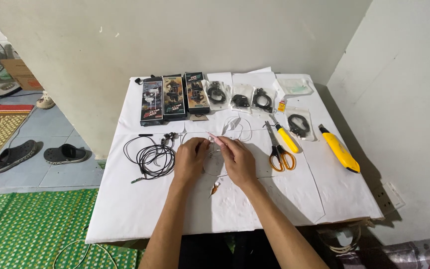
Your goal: The person unwinds and coils a white earphone cable by hand at a table, at one point picking up scissors to trim or cut the cable, and works the cable with a pink clip-like holder. Packaged earphone products and other cables lie on the table around the work area.
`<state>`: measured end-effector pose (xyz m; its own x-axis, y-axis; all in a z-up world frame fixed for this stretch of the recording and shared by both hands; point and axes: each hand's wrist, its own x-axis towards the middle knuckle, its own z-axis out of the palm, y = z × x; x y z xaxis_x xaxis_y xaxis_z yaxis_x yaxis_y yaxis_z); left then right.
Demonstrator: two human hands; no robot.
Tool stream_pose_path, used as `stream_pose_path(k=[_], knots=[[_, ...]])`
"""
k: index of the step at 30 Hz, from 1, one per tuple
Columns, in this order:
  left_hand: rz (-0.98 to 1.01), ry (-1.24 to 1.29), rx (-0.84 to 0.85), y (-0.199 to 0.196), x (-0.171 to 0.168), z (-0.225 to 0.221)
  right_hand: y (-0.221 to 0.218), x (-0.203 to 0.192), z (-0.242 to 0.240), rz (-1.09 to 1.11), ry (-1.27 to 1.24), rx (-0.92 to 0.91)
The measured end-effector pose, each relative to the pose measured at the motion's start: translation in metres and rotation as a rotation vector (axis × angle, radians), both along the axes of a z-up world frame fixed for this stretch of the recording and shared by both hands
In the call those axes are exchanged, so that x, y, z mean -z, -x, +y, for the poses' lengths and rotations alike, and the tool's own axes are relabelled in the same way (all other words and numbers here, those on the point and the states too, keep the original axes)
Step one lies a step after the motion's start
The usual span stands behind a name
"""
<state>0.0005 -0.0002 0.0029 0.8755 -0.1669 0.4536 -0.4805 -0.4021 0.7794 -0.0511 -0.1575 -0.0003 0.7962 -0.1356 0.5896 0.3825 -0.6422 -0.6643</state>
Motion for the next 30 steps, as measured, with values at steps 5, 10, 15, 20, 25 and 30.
stream_pose_path(k=[5,10,15,20,25,30], knots=[[-0.009,-0.020,0.003,0.001,0.002,0.002,-0.005,0.007,-0.001,0.017,0.005,0.023],[-0.022,-0.038,0.010,0.004,-0.003,0.002,-0.006,0.008,-0.002,0.038,-0.034,0.023],[-0.038,-0.050,-0.028,-0.001,0.001,0.000,-0.007,0.010,-0.002,0.043,0.012,0.044],[-0.070,-0.078,-0.040,-0.006,0.011,0.000,-0.005,0.009,0.000,-0.006,0.006,0.036],[-0.071,-0.082,-0.021,0.004,-0.002,0.000,-0.003,0.007,-0.001,-0.035,0.011,0.055],[-0.049,-0.064,-0.045,0.000,0.001,0.000,-0.006,0.010,-0.003,0.011,-0.002,0.060]])
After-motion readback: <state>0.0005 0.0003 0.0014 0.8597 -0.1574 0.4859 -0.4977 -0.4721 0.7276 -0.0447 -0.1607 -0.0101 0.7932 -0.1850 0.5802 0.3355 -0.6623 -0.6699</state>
